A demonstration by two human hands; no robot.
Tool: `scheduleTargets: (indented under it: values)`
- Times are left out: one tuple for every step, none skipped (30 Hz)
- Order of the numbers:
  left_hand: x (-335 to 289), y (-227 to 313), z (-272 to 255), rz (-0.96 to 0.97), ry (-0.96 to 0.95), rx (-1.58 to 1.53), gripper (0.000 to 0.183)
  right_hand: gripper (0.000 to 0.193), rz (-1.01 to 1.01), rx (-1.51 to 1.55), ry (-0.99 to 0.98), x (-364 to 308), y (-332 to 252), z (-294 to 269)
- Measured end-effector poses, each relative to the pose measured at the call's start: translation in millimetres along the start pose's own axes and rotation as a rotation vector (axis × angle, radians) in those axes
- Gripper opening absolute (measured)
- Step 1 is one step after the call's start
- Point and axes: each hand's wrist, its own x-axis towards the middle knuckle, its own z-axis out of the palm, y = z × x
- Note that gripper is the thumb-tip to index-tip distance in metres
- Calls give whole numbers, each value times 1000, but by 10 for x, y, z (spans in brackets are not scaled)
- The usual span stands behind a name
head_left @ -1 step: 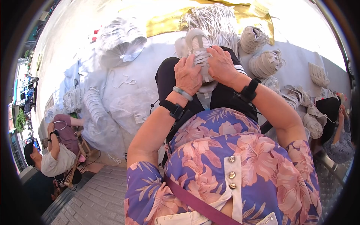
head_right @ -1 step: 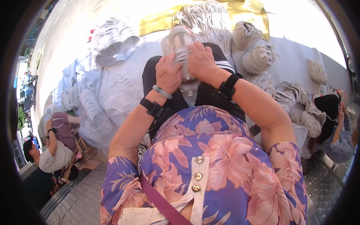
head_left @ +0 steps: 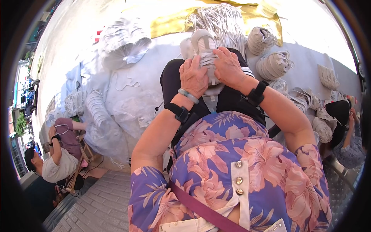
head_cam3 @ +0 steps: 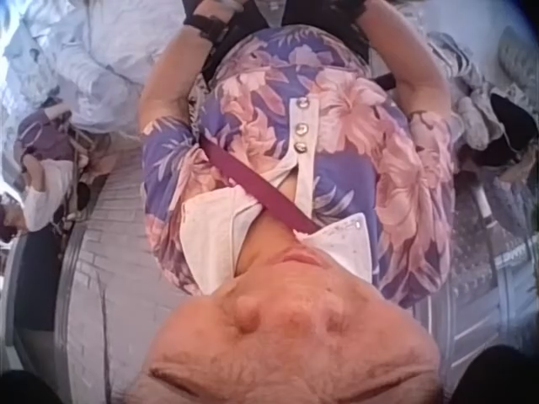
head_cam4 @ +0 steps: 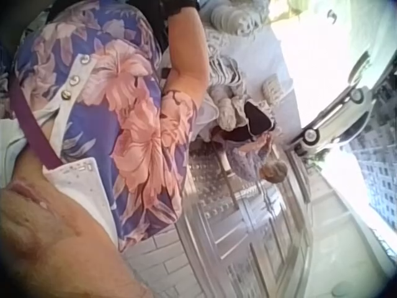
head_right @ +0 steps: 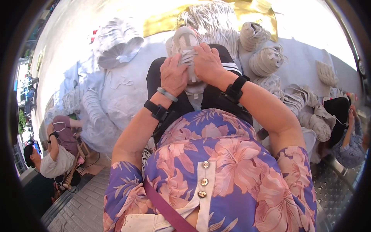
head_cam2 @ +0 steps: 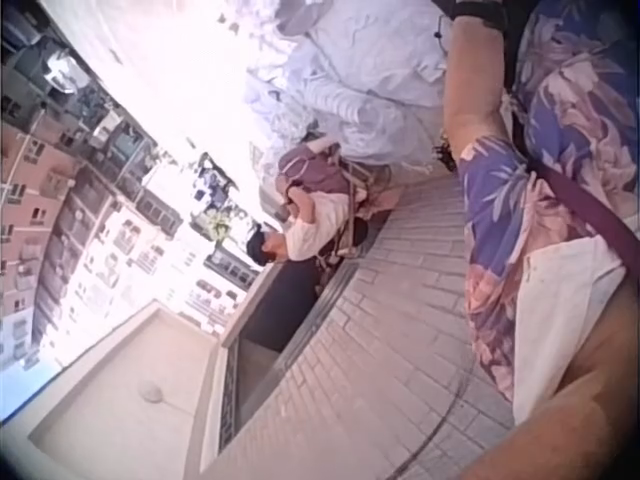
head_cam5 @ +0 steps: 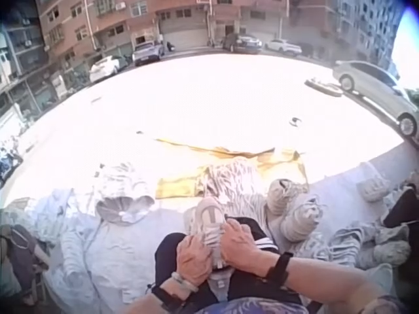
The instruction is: Lacing a white sneaker while sitting outside near piles of shoe components.
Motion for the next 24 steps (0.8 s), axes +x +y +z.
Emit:
scheduleTargets:
  values:
    - [20,4,5,2,9,14,13,19,1,-1,-2,-2,12,26]
    - [24,-9,25,0,8,12,13,17,9,38,46,2,27,50]
    - [33,-23,45,-9,21,-7,13,16,18,77,94,6,47,70]
    - [35,-35,62,-18,34,-26,13,16,18,77,92,11,72,85]
    - [36,-42,69,-18,32,-28,13,15,-10,82,81,21,86,84]
    - [35,-51,73,-28,19,-59,13,14,-37,88,71,26,98,82]
    - [34,-58,76,-38,7,-89,14,14,-35,89,70,30,110,78]
    - [31,-66,81,-38,6,-88,14,14,-18,123,57,46,117,73]
    - [25,-66,88,-58,4,-138,14,13,-2,158,45,57,120,71]
    - [18,-64,94,-79,2,-188,14,13,-2,160,47,55,121,71]
    - [14,-68,106,-78,4,-184,14,14,4,175,44,51,134,70]
    - [5,-69,116,-89,11,-200,14,14,9,190,42,47,147,68]
    - [2,-77,126,-100,18,-216,15,14,5,191,45,37,155,68]
    - [0,-72,124,-100,18,-213,15,14,15,214,42,-2,165,81]
    - [1,-70,122,-99,10,-227,15,14,25,237,39,-29,183,99]
    - [4,-73,119,-97,2,-241,15,14,42,267,48,-28,216,127]
    - [3,-73,122,-99,2,-240,15,14,40,268,48,-32,226,132]
    - [2,-73,125,-103,6,-257,15,12,59,318,59,-34,236,138]
    - [2,-70,128,-108,10,-274,14,10,77,368,70,-35,243,146]
    - [2,-75,132,-107,10,-269,14,10,75,371,74,-25,210,173]
    - [-6,-69,137,-110,7,-264,14,8,103,342,104,-25,146,216]
    - [-2,-67,144,-113,4,-260,13,6,131,314,134,-10,108,245]
    - [-4,-66,139,-113,0,-256,13,6,133,319,134,-2,84,262]
    - [0,-68,135,-110,14,-255,13,4,128,301,164,11,66,276]
